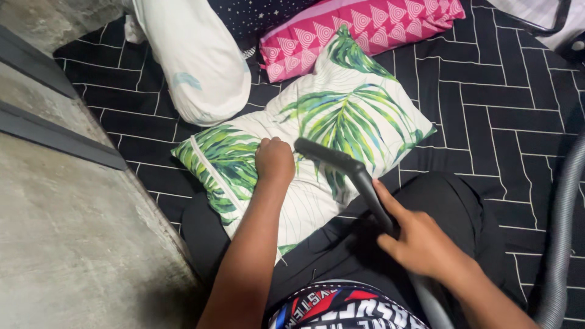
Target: The person uses a vacuum cleaner hose to clean a pillow with a green leaf pattern. They move the nozzle back and forth across the surface while holding the pillow with their other hand.
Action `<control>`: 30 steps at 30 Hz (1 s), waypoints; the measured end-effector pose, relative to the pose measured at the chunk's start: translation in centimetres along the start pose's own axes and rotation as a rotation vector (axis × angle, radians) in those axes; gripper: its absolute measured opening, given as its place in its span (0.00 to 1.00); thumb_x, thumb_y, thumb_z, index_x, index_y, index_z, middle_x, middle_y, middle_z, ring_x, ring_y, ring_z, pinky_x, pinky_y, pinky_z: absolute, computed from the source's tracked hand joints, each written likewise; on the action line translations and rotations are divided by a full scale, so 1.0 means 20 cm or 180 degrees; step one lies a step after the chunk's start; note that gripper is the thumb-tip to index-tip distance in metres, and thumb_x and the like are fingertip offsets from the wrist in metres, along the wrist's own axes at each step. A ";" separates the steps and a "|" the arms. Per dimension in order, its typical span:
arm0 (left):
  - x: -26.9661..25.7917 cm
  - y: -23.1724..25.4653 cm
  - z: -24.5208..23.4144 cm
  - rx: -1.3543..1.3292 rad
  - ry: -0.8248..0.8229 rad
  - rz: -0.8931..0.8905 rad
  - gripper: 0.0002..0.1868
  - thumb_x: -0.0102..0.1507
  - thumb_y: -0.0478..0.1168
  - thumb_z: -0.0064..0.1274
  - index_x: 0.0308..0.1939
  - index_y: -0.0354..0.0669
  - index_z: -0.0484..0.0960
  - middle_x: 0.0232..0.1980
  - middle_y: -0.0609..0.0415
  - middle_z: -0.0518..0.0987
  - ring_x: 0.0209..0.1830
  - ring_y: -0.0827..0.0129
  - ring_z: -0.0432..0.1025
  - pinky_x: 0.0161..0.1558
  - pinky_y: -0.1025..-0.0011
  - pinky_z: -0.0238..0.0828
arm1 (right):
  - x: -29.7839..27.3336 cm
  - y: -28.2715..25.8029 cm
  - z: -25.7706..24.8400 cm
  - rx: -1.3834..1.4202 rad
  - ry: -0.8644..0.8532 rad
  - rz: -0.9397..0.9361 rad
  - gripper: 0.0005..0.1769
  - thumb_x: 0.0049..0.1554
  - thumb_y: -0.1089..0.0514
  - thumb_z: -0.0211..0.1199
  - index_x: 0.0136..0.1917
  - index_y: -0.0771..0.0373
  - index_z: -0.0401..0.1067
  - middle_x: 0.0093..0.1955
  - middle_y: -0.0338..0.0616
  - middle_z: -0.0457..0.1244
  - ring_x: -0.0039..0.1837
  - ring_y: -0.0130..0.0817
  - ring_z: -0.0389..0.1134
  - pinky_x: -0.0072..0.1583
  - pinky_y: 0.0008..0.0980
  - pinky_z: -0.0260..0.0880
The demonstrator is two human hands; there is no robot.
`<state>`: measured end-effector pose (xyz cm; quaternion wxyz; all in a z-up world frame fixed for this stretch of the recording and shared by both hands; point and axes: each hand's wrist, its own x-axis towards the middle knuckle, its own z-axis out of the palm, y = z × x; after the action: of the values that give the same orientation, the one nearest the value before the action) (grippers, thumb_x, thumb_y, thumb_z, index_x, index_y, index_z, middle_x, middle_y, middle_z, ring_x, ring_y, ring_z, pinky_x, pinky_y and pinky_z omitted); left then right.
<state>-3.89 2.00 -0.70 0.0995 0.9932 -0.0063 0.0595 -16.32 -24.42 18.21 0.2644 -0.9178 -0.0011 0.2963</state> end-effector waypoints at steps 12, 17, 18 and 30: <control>-0.01 0.00 -0.06 0.0027 -0.0235 0.0076 0.10 0.60 0.36 0.52 0.41 0.45 0.87 0.48 0.50 0.81 0.54 0.53 0.72 0.56 0.58 0.68 | 0.73 -0.33 0.11 -0.0372 0.0684 -0.0812 0.57 0.48 0.53 0.63 0.85 0.43 0.39 0.44 0.70 0.68 0.50 0.68 0.70 0.57 0.53 0.69; 0.01 0.04 -0.13 0.0015 -0.0769 0.0114 0.28 0.61 0.37 0.47 0.66 0.65 0.76 0.58 0.47 0.75 0.60 0.50 0.65 0.60 0.53 0.58 | 0.47 -0.17 0.08 -0.0229 0.0628 -0.0799 0.57 0.48 0.53 0.63 0.85 0.41 0.38 0.41 0.68 0.68 0.49 0.67 0.70 0.56 0.53 0.69; 0.02 0.05 -0.14 0.0188 -0.1031 0.0123 0.29 0.62 0.38 0.46 0.67 0.68 0.74 0.60 0.48 0.74 0.61 0.50 0.64 0.61 0.54 0.56 | 0.37 -0.11 0.06 -0.0263 0.0587 -0.0738 0.58 0.48 0.54 0.63 0.85 0.41 0.36 0.40 0.68 0.68 0.48 0.67 0.71 0.57 0.53 0.69; 0.02 0.10 -0.12 0.0409 -0.1318 0.0162 0.24 0.65 0.40 0.42 0.62 0.69 0.80 0.63 0.51 0.73 0.65 0.53 0.61 0.62 0.54 0.52 | 0.45 -0.14 0.09 -0.0094 0.0742 -0.0820 0.57 0.47 0.54 0.63 0.84 0.42 0.39 0.39 0.67 0.69 0.46 0.67 0.71 0.55 0.53 0.70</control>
<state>-3.73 0.48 2.07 0.0310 0.9881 -0.0479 -0.1429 -9.48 -19.79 13.53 0.2850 -0.9419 -0.0924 0.1515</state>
